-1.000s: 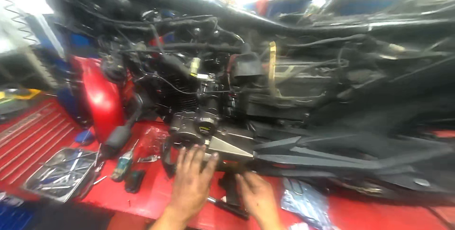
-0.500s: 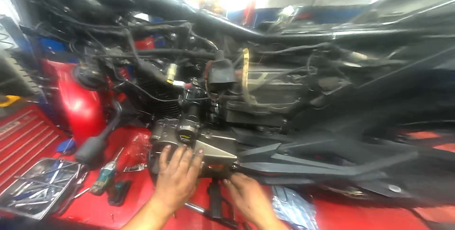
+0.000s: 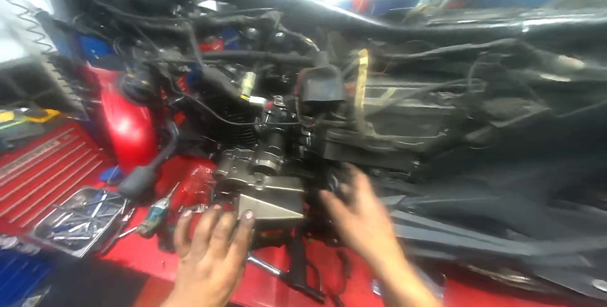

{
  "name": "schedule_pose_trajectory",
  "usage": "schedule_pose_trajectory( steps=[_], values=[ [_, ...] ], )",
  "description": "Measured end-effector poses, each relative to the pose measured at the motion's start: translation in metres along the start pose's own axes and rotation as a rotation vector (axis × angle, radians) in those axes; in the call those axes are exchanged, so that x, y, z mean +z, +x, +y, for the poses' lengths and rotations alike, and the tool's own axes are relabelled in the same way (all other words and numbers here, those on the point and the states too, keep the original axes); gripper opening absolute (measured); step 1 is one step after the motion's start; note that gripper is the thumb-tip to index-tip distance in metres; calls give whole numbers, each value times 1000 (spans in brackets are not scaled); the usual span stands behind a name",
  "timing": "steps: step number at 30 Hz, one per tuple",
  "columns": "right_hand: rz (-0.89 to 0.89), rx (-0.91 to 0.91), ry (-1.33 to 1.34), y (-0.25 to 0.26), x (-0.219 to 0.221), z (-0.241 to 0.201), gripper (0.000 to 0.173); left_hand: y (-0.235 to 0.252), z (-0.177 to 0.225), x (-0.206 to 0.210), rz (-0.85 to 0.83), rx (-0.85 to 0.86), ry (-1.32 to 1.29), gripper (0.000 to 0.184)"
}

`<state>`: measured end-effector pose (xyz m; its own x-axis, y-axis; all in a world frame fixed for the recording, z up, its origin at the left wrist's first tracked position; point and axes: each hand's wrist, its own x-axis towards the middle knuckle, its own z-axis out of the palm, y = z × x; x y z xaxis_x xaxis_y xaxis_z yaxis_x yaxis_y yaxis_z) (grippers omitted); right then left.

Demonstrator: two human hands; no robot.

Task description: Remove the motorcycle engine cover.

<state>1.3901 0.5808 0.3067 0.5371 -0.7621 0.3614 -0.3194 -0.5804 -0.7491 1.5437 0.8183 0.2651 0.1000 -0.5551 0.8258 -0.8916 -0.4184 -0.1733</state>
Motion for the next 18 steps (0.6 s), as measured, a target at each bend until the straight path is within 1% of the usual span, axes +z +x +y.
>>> schedule_pose_trajectory(
  steps=[2,3,4,5,6,7,8,9,11,13,16,18],
  values=[
    [-142,256,567,1,-13,-13,55,0,5,5,-8,-19,-6,60],
    [-223,370,795,-2,-14,-20,52,0,7,7,-15,-29,-9,60],
    [-319,456,917,-7,-15,-25,52,0,10,7,-27,-38,-13,63],
    [-417,497,951,-14,-19,-27,53,1,12,7,-35,-41,-12,64],
    [-495,488,915,-21,-27,-25,54,4,13,7,-35,-40,-4,65],
    [-543,434,825,-25,-40,-21,58,9,14,9,-25,-36,12,65],
    [-547,354,689,-29,-57,-14,63,15,16,10,-17,-32,24,65],
    [-516,281,553,-29,-76,-7,62,19,20,11,-16,-27,26,64],
    [-419,217,408,-19,-103,3,56,23,34,13,-45,-13,10,60],
    [-375,212,463,-5,-111,4,54,25,51,18,-89,7,9,59],
    [-450,243,719,12,-110,-10,49,27,71,41,-102,-4,62,54],
    [-484,259,820,14,-107,-16,47,26,81,53,-102,-23,91,49]
  ],
)
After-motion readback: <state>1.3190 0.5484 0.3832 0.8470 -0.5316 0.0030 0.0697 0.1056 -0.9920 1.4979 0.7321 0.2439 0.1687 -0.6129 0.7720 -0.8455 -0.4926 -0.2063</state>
